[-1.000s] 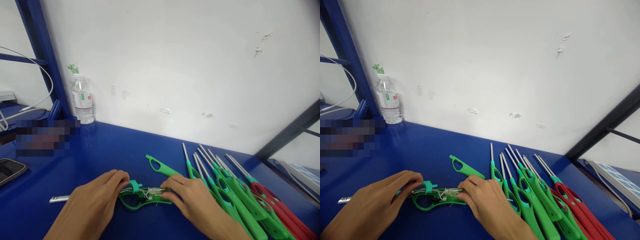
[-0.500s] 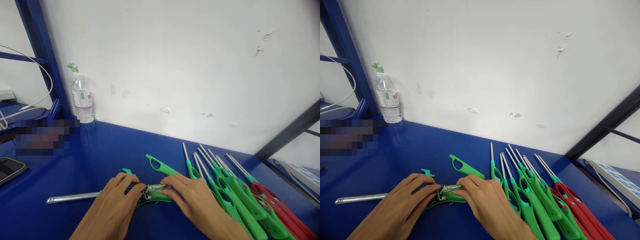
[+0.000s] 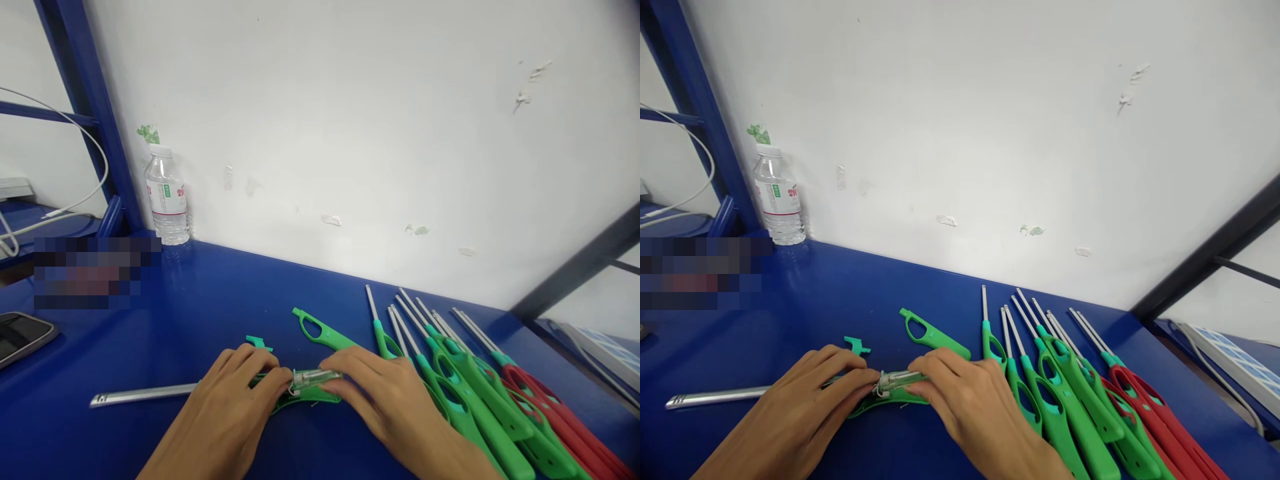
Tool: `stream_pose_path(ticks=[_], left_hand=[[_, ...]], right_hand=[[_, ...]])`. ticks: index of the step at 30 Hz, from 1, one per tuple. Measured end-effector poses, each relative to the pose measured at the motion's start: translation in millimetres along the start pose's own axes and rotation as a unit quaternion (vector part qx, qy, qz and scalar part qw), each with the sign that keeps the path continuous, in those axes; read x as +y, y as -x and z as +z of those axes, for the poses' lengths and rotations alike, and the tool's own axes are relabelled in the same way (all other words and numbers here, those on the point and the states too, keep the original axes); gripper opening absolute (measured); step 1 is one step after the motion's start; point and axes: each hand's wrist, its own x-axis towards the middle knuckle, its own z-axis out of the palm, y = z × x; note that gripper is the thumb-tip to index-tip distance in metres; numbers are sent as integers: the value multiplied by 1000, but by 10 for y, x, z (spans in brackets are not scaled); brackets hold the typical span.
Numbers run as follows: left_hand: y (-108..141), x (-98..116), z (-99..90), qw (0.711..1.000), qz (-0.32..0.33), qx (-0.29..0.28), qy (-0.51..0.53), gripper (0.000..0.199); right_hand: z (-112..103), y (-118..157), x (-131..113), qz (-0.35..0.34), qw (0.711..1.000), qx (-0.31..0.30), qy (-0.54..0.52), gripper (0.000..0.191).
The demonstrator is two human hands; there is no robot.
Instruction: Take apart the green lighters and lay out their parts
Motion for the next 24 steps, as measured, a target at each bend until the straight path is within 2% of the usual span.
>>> stream_pose_path(ticks=[2,6,10,13,17,24], left_hand=[[25,13,12,1000,-5,-3,2,46],[39,1,0,999,15,35,-2,48],[30,-45,-53,998,51,6,-20,44],[-5,-55,-91,996,75,23,-43,47],[-54,-39,-108,993,83,53,-61,54],[-28,-75,-68,994,70,52,-71,60]], right_hand=[[-13,-4,-10,-9,1000,10,4,12],[-25,-2,-22,-22,999,18,17,14],[-6,8,-20,-30,999,17,30,17],[11,12,-9,-27,999,19,30,16],[20,16,5,-50,997,48,31,17],[14,16,-9,-67,995,67,29,19]])
